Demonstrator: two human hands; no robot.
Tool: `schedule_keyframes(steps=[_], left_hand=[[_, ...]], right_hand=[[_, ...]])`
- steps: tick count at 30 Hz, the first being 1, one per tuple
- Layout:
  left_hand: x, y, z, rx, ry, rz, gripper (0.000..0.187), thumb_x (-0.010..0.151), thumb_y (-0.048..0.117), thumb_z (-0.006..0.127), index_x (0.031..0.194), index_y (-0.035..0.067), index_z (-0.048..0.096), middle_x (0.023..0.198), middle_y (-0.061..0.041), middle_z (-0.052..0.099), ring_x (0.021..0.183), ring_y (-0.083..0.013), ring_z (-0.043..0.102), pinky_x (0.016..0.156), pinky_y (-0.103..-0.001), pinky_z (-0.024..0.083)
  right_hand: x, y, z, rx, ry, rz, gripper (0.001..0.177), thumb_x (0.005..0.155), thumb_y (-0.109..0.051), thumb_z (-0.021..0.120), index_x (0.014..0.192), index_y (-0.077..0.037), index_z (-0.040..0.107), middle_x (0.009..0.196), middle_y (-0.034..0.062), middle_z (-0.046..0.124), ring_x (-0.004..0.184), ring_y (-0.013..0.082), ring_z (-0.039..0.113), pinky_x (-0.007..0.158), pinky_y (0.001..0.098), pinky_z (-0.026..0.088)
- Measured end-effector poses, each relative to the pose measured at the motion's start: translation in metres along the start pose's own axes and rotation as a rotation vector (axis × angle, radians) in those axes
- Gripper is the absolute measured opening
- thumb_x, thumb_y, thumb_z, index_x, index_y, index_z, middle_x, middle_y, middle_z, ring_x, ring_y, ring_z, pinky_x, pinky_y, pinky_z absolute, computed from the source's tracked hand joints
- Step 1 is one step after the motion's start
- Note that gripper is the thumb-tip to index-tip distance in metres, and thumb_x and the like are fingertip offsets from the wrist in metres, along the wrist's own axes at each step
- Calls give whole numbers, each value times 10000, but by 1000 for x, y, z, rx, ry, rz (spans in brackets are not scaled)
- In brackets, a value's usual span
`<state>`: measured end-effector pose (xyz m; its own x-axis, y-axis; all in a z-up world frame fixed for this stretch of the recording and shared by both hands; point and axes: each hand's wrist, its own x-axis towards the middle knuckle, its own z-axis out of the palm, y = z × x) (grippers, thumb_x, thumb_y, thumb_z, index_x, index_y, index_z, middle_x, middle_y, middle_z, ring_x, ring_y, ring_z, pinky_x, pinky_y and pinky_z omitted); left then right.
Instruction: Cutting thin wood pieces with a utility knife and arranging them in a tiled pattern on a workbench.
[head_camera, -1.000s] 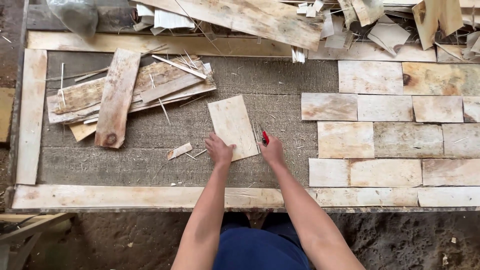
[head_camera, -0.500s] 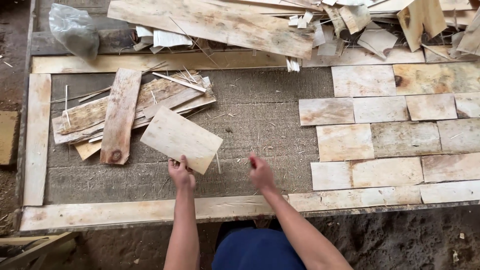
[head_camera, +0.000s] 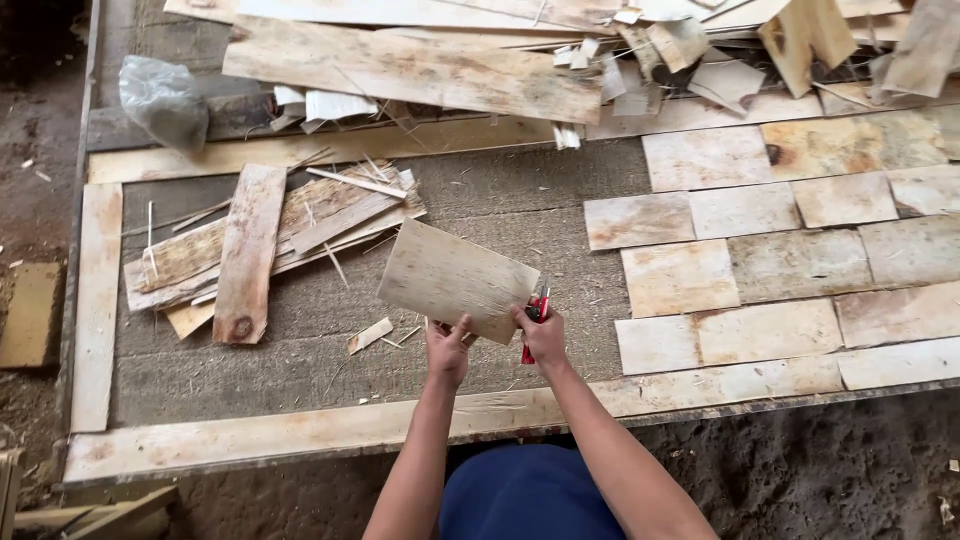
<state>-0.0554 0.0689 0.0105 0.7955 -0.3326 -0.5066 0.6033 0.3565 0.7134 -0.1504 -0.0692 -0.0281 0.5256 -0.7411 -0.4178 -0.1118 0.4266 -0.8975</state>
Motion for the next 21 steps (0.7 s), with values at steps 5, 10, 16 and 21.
schedule_keyframes(steps=[5,10,16,21], left_hand=[[25,-38,-1,34,0,-3,541,857,102,847,1281,73,513,1176,-88,621,992,-241,640,841,-514,577],[32,-15,20,36,46,75,416,928,144,782,1303,96,609,1182,-49,631,1044,-233,674,900,-481,598],[12,-11,64,384,-104,178,375,929,93,757,1288,29,669,1141,-108,717,917,-219,699,723,-389,651],[12,-34,89,362,-101,211,377,919,43,739,1285,53,648,1102,-117,702,902,-261,713,687,-452,672]], right_hand=[[6,-51,-41,-37,63,-47,268,828,-98,857,757,-74,600,507,16,506,350,81,482,305,202,303],[55,-46,-120,-117,71,-92,315,801,-142,896,732,-88,593,504,22,519,376,82,503,333,203,336],[78,-71,-179,-187,30,-59,334,816,-191,894,744,-86,585,511,63,549,353,127,510,331,239,360],[72,-122,-193,-30,35,-4,306,892,-111,815,1103,64,678,661,68,573,465,132,564,368,235,447]])
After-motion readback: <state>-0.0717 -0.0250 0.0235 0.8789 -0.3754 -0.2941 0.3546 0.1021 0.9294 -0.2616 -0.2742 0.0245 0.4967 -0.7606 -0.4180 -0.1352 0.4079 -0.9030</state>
